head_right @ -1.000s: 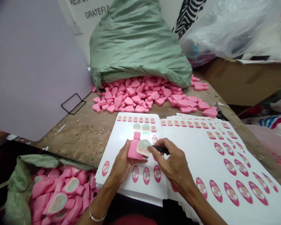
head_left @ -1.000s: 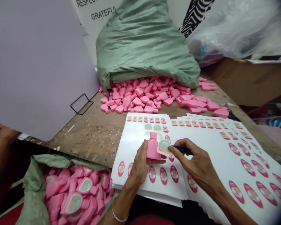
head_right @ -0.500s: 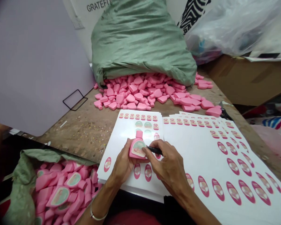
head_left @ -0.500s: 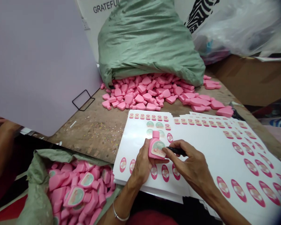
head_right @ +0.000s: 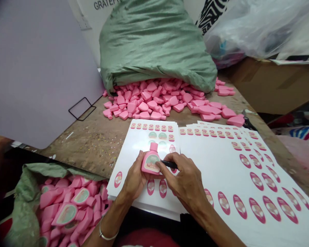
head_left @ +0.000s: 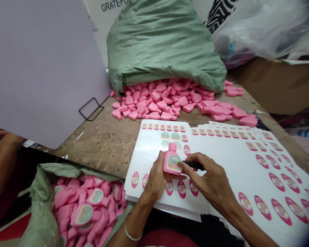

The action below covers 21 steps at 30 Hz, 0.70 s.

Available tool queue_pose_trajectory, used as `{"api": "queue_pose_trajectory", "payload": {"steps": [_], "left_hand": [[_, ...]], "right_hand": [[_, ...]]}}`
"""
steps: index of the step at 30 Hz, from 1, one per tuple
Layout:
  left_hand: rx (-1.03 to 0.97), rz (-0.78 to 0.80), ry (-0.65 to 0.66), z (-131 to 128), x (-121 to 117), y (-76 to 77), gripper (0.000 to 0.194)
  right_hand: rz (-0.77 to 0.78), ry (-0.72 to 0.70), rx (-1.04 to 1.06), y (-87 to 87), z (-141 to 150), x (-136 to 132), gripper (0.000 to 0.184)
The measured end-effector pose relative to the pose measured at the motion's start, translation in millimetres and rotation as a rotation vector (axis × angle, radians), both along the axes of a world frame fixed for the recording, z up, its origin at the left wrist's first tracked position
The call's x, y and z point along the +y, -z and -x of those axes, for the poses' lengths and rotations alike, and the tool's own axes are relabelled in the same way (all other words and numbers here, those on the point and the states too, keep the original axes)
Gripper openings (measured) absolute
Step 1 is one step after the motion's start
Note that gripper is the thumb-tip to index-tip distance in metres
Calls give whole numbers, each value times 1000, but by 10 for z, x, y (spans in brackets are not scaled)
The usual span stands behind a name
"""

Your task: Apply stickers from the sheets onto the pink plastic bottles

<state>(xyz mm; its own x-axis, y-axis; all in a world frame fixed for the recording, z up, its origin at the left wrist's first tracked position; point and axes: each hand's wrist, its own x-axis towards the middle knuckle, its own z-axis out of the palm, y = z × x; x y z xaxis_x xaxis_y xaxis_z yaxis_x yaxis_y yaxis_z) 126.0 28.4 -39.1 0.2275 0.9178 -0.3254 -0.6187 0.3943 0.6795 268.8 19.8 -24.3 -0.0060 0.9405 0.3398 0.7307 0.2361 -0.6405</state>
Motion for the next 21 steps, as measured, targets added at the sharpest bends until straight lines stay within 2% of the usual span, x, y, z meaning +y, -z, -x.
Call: {"api": "queue_pose_trajectory", "payload": {"steps": [8,13,16,21], "left_hand": [[48,-34,24,12,1,-18,46],[63,-192,109,47,-19,-64,23],[80,-223,147,65,-35,-56,24],[90,-175,166,68,-45,-1,30]], "right_hand": [[-12,-10,-46,-11,3,3,22],[-59,-8,-97,-36,18,-6,21],[-121,19,-224,-32,22,-25,24],[-160,111,-497,22,27,-41,33]]}}
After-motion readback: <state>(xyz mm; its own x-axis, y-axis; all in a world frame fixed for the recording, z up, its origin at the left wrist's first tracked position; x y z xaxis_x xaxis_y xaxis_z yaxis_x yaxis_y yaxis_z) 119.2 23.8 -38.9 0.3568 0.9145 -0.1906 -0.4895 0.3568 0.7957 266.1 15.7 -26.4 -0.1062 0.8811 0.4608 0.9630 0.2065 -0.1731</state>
